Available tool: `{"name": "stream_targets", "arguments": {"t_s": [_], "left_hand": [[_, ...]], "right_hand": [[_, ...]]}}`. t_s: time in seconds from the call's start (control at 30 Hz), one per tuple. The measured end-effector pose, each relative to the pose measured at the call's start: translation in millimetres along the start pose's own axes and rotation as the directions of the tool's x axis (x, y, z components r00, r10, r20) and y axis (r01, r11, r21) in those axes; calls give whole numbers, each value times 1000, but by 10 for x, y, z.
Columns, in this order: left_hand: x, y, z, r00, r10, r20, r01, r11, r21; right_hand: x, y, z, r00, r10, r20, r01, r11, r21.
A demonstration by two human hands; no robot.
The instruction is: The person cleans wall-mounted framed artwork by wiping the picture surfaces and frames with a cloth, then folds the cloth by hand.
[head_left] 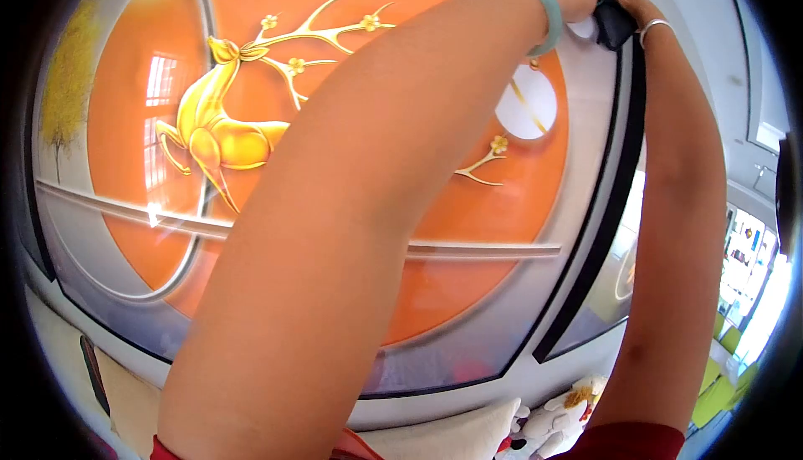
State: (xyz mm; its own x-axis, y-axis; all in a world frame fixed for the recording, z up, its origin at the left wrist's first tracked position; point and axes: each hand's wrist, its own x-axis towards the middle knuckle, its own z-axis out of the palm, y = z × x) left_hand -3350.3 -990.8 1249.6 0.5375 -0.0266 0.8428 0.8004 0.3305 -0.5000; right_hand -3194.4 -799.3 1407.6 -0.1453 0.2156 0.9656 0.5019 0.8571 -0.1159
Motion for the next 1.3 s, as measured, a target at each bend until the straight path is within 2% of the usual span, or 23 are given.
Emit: {"name": "stream_targets", "arguments": {"t_s": [0.17, 0.2, 0.23, 0.3, 0.33, 0.37, 0.43, 0.47, 0.5, 0.57, 0.6, 0.63, 0.7, 0.77, 0.83, 0.93, 0.97, 1.07, 1.1, 1.13, 1.17, 1.23, 1.3], "left_hand": [[-6, -28, -97, 993, 58, 99, -55, 998, -42], [-1, -27, -86, 991, 83, 103, -79, 996, -50], [9, -20, -31, 991, 92, 101, -87, 995, -54], [32, -3, 61, 999, 38, -30, -41, 994, -97], [-27, 72, -325, 975, 89, 202, -70, 993, -98], [-1, 89, -266, 975, 102, 195, -83, 991, -102], [13, 99, -19, 964, 198, 177, -213, 974, 75], [12, 192, -127, 943, 80, 323, -93, 995, 24], [-30, 236, -80, 943, 86, 322, -96, 995, 15], [-220, 269, 99, 989, 84, 119, -71, 992, -108], [-284, 326, -135, 942, 99, 322, -93, 995, -35], [-377, 390, -222, 942, 100, 321, -92, 995, -40], [-586, 526, -338, 923, 122, 364, -107, 992, -61], [-851, 658, -439, 932, 137, 336, -87, 984, -159], [-1129, 849, -622, 937, 149, 317, -37, 942, -335], [-1614, 1256, -963, 940, 114, 321, 96, 815, -571], [-1765, 1422, -1120, 926, 109, 362, 170, 736, -655], [-2019, 1706, -1898, 824, 289, 487, 411, 287, -865], [-2335, 2004, -1875, 842, 202, 500, 454, 234, -860], [-2480, 2116, -2109, 852, 228, 472, 421, 239, -875], [-2637, 2238, -2253, 813, 281, 510, 423, 316, -849], [-2791, 2236, -2744, 829, 324, 456, 408, 208, -889], [-2911, 2262, -3100, 750, 418, 513, 433, 277, -858]], "right_hand": [[160, 417, 161, 998, 49, -51, -35, 968, 248], [-302, -20, 214, 985, 49, -167, -48, 999, 10], [-34, 113, 264, 968, 193, -162, -225, 952, -206], [-637, -163, 168, 958, 200, -205, -246, 942, -230], [-860, -277, 137, 955, 222, -196, -266, 934, -240], [-1066, -358, 100, 950, 248, -189, -291, 923, -251], [-1439, -528, 44, 947, 272, -174, -315, 897, -312], [-1595, -557, 59, 936, 279, -213, -336, 887, -316], [-1690, -537, 108, 926, 282, -250, -354, 879, -320], [-1906, -472, 172, 938, 254, -236, -327, 872, -364], [-2084, -520, 183, 944, 242, -224, -315, 863, -396], [-2229, -535, 191, 949, 230, -214, -303, 852, -428], [-2431, -355, 349, 929, 192, -316, -324, 836, -443], [-2820, -471, 259, 951, 234, -202, -304, 823, -479], [-3231, -481, 244, 905, 304, -297, -386, 880, -277], [-3932, -192, 325, 898, 353, -261, -398, 906, -145], [-4193, -115, 345, 895, 365, -256, -398, 913, -90], [-4948, -182, 383, 876, 438, -203, -426, 899, 99], [-5166, -291, 413, 865, 470, -178, -442, 880, 175], [-5336, -421, 470, 857, 493, -148, -449, 857, 252], [-5490, -562, 503, 853, 510, -113, -457, 833, 311], [-5754, -794, 514, 843, 535, -55, -477, 791, 384], [-5900, -1028, 505, 846, 533, -14, -479, 770, 421]]}}
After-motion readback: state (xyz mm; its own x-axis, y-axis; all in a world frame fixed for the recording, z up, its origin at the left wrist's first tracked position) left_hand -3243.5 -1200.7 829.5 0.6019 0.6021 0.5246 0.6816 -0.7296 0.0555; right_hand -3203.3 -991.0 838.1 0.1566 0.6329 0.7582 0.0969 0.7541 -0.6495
